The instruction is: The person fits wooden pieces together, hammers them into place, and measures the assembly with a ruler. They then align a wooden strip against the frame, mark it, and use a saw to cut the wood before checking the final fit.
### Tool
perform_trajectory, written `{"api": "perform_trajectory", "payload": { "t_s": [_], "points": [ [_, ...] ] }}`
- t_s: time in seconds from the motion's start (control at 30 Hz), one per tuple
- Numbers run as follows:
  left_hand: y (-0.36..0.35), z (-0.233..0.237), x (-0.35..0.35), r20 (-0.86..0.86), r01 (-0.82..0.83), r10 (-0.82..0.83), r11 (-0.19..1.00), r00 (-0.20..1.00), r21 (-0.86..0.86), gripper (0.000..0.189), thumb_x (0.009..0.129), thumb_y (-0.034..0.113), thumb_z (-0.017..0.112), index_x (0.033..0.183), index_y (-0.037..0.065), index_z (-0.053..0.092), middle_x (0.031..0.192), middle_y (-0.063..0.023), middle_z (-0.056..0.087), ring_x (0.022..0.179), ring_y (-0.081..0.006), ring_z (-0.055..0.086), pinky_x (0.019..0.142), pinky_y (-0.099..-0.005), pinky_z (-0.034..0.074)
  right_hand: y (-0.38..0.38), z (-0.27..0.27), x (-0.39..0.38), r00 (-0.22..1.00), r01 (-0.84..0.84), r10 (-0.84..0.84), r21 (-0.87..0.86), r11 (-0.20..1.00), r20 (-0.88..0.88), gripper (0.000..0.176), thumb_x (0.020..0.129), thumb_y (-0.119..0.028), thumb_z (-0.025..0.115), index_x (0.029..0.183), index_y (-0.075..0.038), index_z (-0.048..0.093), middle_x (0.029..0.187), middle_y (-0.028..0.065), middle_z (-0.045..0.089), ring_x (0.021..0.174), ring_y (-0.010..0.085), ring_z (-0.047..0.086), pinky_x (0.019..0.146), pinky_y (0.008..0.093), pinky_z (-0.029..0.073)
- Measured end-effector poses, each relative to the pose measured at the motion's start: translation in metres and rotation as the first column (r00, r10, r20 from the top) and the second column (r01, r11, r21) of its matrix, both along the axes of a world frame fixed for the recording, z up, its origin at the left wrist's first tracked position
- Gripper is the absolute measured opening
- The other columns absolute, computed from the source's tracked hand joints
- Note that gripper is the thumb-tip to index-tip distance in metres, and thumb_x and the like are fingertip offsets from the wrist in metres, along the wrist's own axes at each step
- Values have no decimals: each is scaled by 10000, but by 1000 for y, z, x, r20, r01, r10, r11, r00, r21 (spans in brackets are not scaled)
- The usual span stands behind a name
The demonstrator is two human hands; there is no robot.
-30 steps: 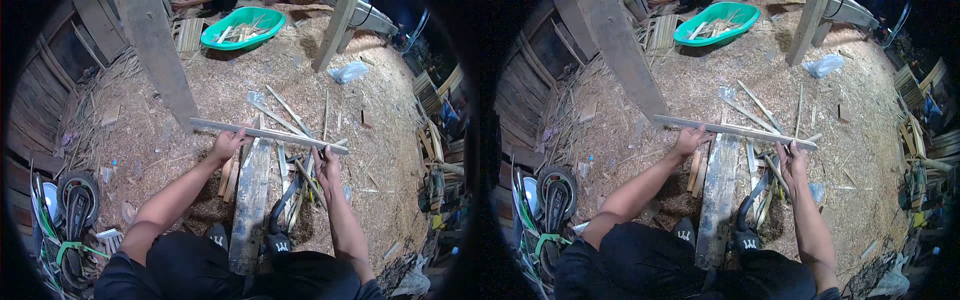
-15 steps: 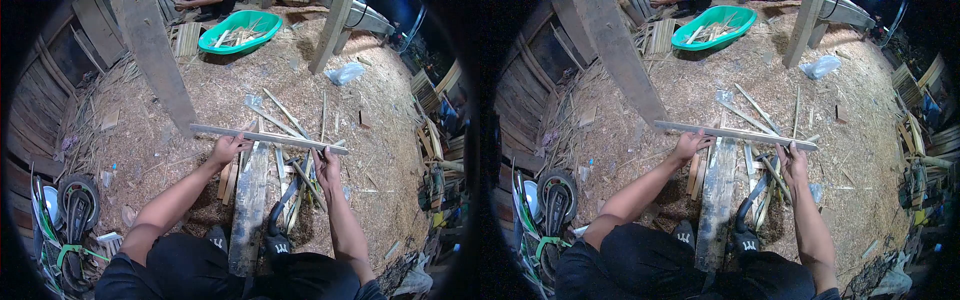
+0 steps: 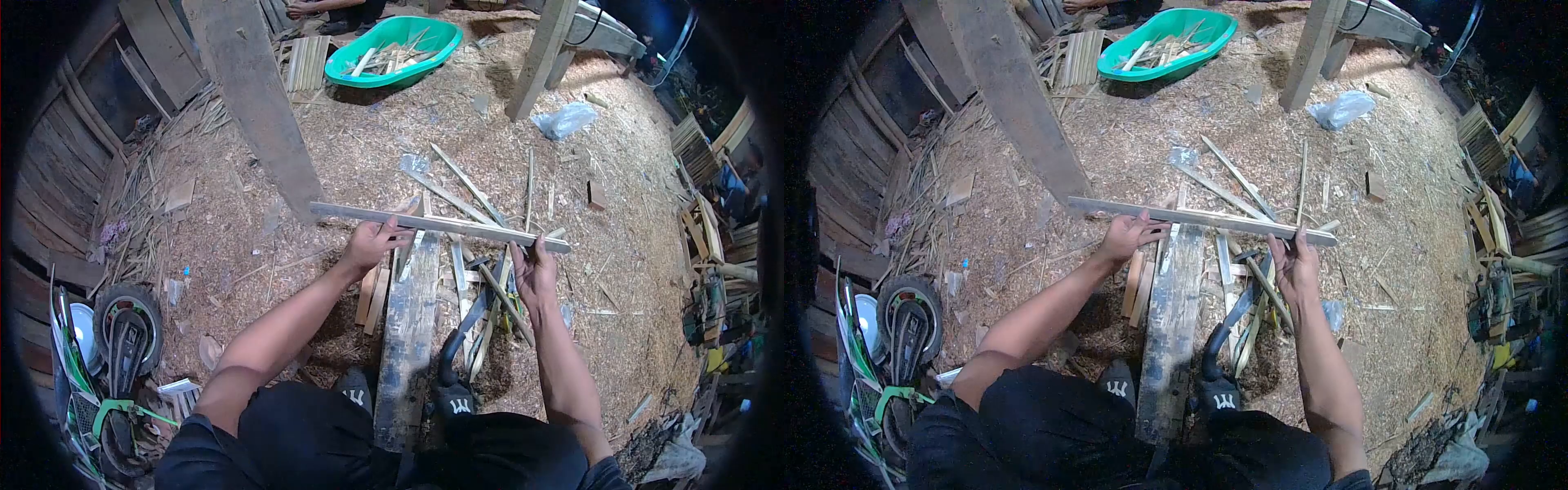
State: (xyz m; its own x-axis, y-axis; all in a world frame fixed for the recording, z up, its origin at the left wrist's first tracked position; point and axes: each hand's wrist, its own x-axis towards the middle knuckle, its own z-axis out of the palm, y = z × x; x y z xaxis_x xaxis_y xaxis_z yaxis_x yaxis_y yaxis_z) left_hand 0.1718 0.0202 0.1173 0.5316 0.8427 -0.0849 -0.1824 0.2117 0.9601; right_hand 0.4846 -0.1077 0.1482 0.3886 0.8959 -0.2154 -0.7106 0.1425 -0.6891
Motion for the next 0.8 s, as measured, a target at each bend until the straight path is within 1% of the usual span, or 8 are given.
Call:
{"api": "perform_trajectory", "payload": {
  "t_s": [0.03,0.23,0.3,0.47,0.53,0.67,0.73,0.8],
  "points": [
    [0,2,0,-35,-10,11,1000,999,7,489,1051,311,436,1192,-152,507,1137,-271,639,1111,-319,643,952,-383,563,0,-1,1,1000,0,0,0,1000,0,449,990,-315,570,1120,113,537,1134,208,623,1007,255,664,931,333,589],
    [4,-4,0,-11,5,-5,1000,1000,-2,510,1052,325,430,1199,-158,498,1133,-280,639,1099,-323,649,930,-384,573,0,-3,2,1000,-25,25,15,1000,17,480,983,-325,576,1135,129,539,1144,213,623,1007,255,665,926,322,590],
    [4,-4,1,-7,-8,8,1000,1000,0,512,1052,328,429,1197,-157,500,1124,-279,643,1090,-323,653,919,-385,578,-1,-1,0,999,-7,7,1,1000,51,485,978,-322,584,1139,134,538,1143,215,623,1010,256,665,920,317,592],
    [2,1,2,-28,-28,27,1000,999,-12,507,1051,333,428,1194,-147,506,1113,-275,646,1067,-323,665,886,-384,593,-2,-5,5,999,-21,21,-7,1000,41,481,976,-316,588,1142,133,536,1143,216,622,1022,259,662,928,322,589],
    [2,0,2,-25,-44,44,999,999,-5,505,1051,335,427,1188,-144,507,1100,-272,652,1027,-320,681,862,-374,602,-1,-7,5,999,-19,20,-5,1000,42,480,977,-315,587,1144,132,535,1144,215,622,1024,260,662,932,323,588],
    [6,-9,-2,-14,-46,46,999,999,-3,509,1051,340,426,1169,-147,516,1086,-270,659,981,-315,697,827,-363,611,0,-6,5,1000,2,-2,-7,1000,11,451,989,-291,569,1151,128,532,1161,212,621,1047,268,653,954,352,578],
    [7,-11,-6,9,-56,56,998,998,-21,451,1054,314,439,1171,-104,559,1088,-220,674,971,-262,702,782,-327,604,0,-6,4,1000,11,-11,-13,1000,-7,438,994,-280,561,1151,128,532,1166,211,620,1056,272,650,961,363,574],
    [8,-13,-9,4,-61,61,998,998,-6,450,1052,318,444,1158,-101,565,1069,-214,682,940,-250,707,762,-322,605,0,-7,6,1000,7,-7,-1,1000,-21,429,998,-271,553,1160,126,526,1177,213,618,1069,277,644,970,381,569]
  ]
}}
